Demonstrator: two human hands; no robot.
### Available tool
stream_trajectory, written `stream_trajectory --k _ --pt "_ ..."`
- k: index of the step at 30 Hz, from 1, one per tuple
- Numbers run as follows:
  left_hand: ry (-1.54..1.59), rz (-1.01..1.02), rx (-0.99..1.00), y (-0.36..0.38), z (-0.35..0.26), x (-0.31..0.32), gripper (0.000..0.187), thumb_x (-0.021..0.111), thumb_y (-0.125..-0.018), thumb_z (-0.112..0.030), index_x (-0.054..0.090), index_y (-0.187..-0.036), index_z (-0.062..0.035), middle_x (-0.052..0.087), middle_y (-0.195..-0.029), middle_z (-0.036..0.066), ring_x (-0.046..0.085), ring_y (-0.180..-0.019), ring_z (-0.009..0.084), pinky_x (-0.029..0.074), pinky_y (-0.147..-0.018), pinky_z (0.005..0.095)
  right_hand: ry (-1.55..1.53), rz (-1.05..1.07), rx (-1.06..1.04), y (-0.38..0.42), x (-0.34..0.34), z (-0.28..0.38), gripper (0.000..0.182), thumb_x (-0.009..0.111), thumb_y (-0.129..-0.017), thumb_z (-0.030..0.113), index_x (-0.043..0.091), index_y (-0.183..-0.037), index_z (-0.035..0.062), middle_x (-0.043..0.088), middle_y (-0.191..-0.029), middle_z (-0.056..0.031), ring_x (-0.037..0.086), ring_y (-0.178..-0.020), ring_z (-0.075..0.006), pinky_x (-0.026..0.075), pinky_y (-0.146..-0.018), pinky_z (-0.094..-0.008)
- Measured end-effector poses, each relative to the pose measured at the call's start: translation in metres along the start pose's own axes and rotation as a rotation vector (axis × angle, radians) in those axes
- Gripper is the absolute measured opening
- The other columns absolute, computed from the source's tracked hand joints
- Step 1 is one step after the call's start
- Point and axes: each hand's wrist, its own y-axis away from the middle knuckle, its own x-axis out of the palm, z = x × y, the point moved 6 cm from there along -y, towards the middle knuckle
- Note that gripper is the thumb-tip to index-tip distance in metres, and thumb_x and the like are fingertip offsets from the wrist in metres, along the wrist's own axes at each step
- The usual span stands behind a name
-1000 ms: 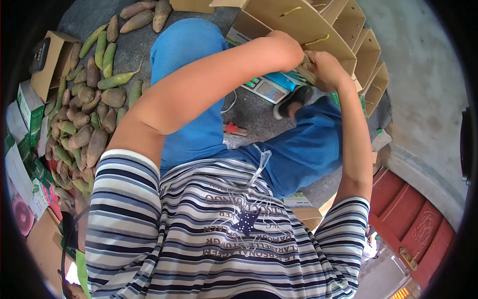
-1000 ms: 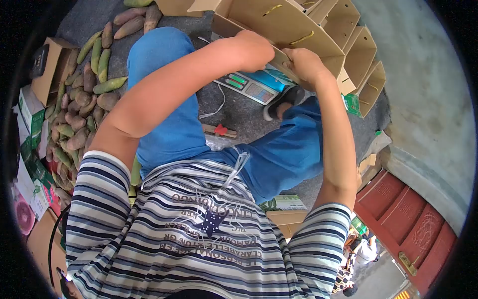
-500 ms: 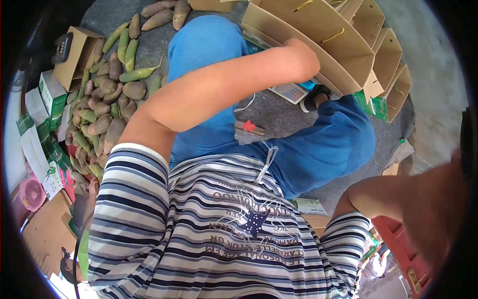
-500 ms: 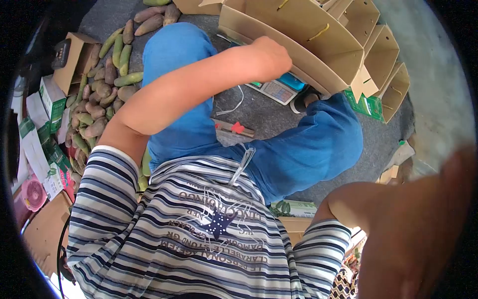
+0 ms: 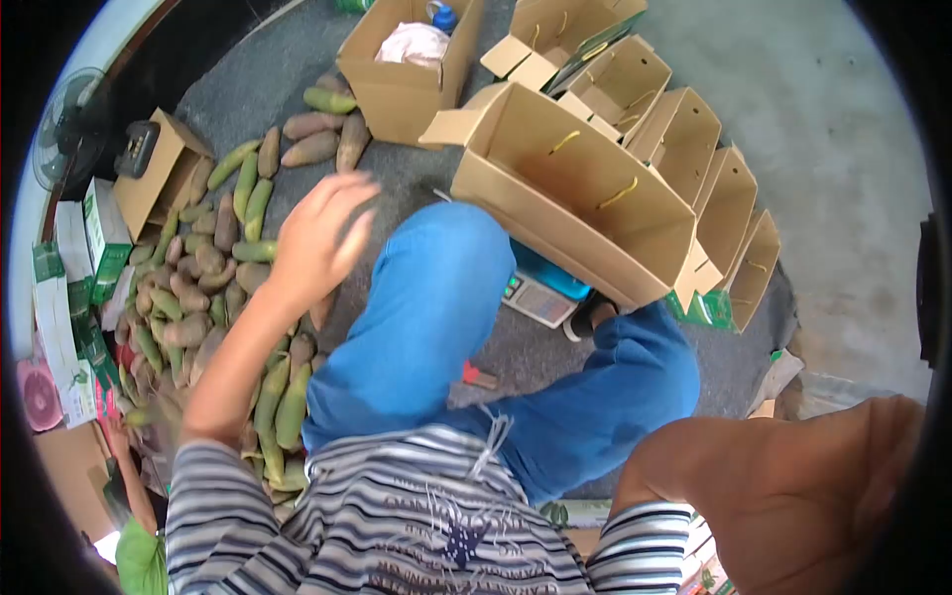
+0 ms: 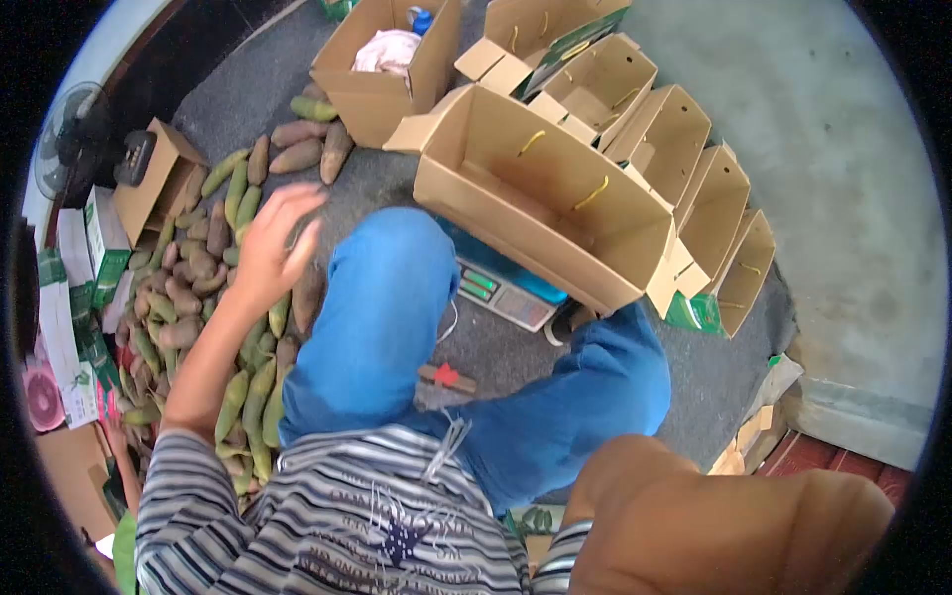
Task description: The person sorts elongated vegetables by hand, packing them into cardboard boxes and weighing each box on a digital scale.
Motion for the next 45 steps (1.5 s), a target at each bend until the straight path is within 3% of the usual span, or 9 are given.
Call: stream_trajectory --k 9,16,25,31,34,37,40,41,45 --pt "-0.443 0.56 -0.827 0.266 0.207 0.024 0.033 0.064 -0.076 -0.018 0.053 -0.104 -0.004 0.055 -0.106 0.018 0.056 -0.099 0.035 0.047 -0.082 0.0419 -0.06 0.029 0.074 0.009 0.031 -0.008 0.029 0.045 -0.093 0.014 0.056 -0.111 -0.0071 0.062 -0.101 -0.0135 0.059 -0.091 -0.0174 0.045 -0.077 -0.0274" --pt "-0.501 1.279 -1.078 0.432 0.223 0.015 0.043 0.069 -0.074 -0.027 0.053 -0.109 -0.0053 0.054 -0.112 0.017 0.053 -0.108 0.0322 0.048 -0.086 0.0411 -0.002 0.193 0.326 0.017 0.087 -0.059 0.03 0.045 -0.093 0.014 0.055 -0.112 -0.0069 0.062 -0.102 -0.0133 0.059 -0.091 -0.0172 0.045 -0.076 -0.0277" --pt "-0.764 1.143 -1.15 0.467 0.228 0.02 0.069 0.081 -0.059 -0.025 0.046 -0.117 -0.0115 0.043 -0.119 0.013 0.046 -0.113 0.032 0.045 -0.088 0.0409 0.096 1.098 0.899 0.156 0.13 -0.187 0.042 0.063 -0.083 0.03 0.057 -0.116 0.0045 0.062 -0.108 -0.013 0.058 -0.102 -0.0207 0.045 -0.087 -0.0316" --pt "-0.707 1.122 -1.006 0.407 0.19 0.03 0.063 0.078 -0.062 -0.022 0.046 -0.114 -0.0117 0.046 -0.115 0.016 0.049 -0.108 0.0334 0.047 -0.084 0.042 0.193 1.447 0.73 0.209 0.133 -0.201 0.04 0.06 -0.083 0.024 0.052 -0.117 0.0033 0.06 -0.106 -0.0195 0.055 -0.102 -0.0354 0.044 -0.087 -0.0419" --pt "-0.481 0.919 -1.005 0.383 0.202 0.051 0.058 0.076 -0.065 -0.019 0.045 -0.112 -0.0081 0.052 -0.105 0.018 0.054 -0.099 0.0358 0.047 -0.082 0.0434 0.153 1.406 0.692 0.212 0.136 -0.204 0.035 0.056 -0.084 0.02 0.053 -0.113 -0.0004 0.059 -0.103 -0.0227 0.054 -0.1 -0.0375 0.043 -0.086 -0.0419" --pt "-0.308 0.575 -0.685 0.31 0.189 0.051 0.051 0.071 -0.069 -0.015 0.045 -0.112 -0.0044 0.056 -0.098 0.02 0.056 -0.091 0.0399 0.046 -0.078 0.0445 0.134 1.423 0.667 0.208 0.137 -0.204 0.033 0.055 -0.084 0.019 0.053 -0.111 -0.0003 0.06 -0.1 -0.0221 0.055 -0.099 -0.0374 0.043 -0.085 -0.0426" --pt "0.111 0.228 -0.698 0.224 0.178 0.039 0.051 0.071 -0.073 -0.014 0.046 -0.115 0.0009 0.059 -0.099 0.02 0.059 -0.092 0.0287 0.047 -0.077 0.0352 0.158 1.377 0.636 0.212 0.136 -0.203 0.032 0.054 -0.085 0.019 0.054 -0.11 -0.0003 0.06 -0.098 -0.0219 0.055 -0.097 -0.037 0.043 -0.083 -0.0436" --pt "0.219 0.14 -0.679 0.18 0.157 0.032 0.046 0.07 -0.076 -0.011 0.047 -0.114 -0.0007 0.056 -0.099 0.008 0.054 -0.09 0.0167 0.045 -0.08 0.03 0.165 1.391 0.635 0.214 0.136 -0.202 0.032 0.054 -0.085 0.019 0.053 -0.11 -0.0004 0.06 -0.098 -0.0218 0.056 -0.097 -0.037 0.043 -0.083 -0.0437" --pt "0.386 -0.323 -0.307 0.03 0.047 -0.018 0.049 0.071 -0.077 -0.006 0.045 -0.117 0.0021 0.053 -0.112 0.012 0.053 -0.102 0.0185 0.043 -0.091 0.032 0.219 1.462 0.705 0.212 0.136 -0.201 0.032 0.056 -0.084 0.019 0.055 -0.112 0.003 0.061 -0.102 -0.0187 0.057 -0.099 -0.0337 0.045 -0.086 -0.0414"
